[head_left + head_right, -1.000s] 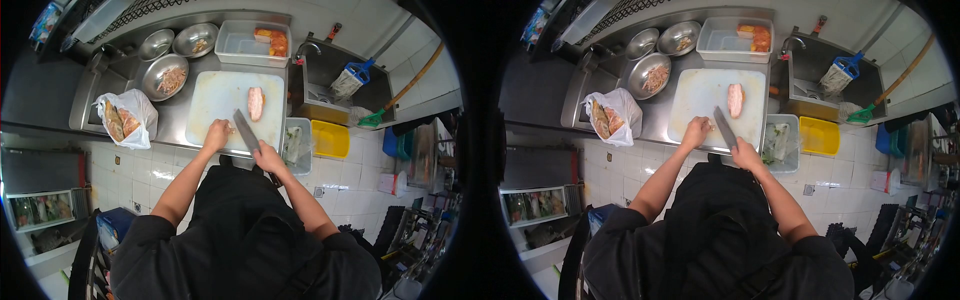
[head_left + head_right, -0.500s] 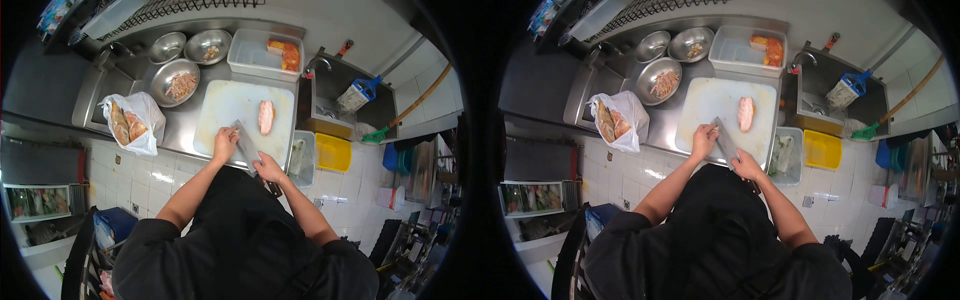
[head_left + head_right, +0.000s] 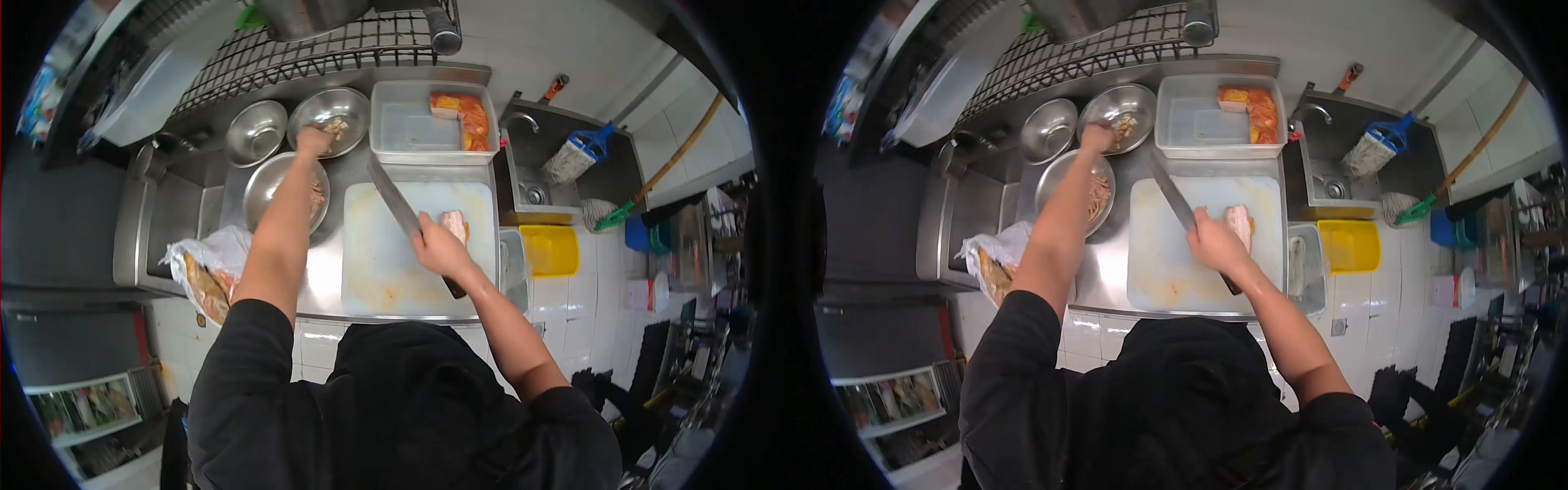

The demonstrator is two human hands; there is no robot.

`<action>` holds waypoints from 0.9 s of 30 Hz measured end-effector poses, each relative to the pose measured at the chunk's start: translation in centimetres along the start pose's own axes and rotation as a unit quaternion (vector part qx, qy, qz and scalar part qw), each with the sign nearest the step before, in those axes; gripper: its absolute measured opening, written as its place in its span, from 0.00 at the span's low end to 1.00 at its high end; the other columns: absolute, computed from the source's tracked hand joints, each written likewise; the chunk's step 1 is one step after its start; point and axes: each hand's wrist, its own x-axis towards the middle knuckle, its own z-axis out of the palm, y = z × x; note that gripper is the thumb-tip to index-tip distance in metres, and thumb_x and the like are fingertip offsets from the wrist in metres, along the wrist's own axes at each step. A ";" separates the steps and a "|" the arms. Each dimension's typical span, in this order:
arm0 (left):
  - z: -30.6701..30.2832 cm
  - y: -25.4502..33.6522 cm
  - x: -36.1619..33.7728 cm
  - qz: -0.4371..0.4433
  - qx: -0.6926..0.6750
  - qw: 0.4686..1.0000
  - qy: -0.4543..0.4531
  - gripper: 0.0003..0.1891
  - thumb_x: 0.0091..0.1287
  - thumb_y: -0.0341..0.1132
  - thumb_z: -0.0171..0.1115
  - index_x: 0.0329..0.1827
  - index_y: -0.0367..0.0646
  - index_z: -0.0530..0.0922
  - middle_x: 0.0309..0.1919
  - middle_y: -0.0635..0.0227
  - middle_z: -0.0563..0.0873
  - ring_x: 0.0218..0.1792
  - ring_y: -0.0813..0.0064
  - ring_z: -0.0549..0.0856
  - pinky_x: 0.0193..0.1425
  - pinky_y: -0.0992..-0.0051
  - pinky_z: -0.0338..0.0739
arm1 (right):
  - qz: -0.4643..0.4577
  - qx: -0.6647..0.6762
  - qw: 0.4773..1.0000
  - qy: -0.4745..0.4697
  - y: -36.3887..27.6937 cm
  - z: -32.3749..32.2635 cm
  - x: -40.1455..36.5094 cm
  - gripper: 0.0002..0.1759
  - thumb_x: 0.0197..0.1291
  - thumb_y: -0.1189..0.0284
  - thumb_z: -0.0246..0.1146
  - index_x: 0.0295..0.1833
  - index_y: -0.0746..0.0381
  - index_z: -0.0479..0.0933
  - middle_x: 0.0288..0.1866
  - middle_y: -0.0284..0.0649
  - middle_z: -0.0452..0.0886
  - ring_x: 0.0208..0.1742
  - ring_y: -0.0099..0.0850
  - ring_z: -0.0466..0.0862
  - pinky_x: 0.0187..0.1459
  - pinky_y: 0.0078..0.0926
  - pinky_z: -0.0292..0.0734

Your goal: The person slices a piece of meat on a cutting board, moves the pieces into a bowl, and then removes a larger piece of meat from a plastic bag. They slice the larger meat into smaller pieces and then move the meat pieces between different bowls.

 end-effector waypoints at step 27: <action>4.7 7.1 -30.2 0.380 -0.019 0.884 -0.273 0.26 0.51 0.24 0.74 0.54 0.43 0.75 0.58 0.59 0.79 0.60 0.54 0.78 0.64 0.65 0.77 | 0.134 0.070 0.979 0.136 13.3 0.2 -20.5 0.12 0.67 0.70 0.58 0.46 0.69 0.70 0.32 0.65 0.82 0.38 0.67 0.82 0.41 0.61 0.76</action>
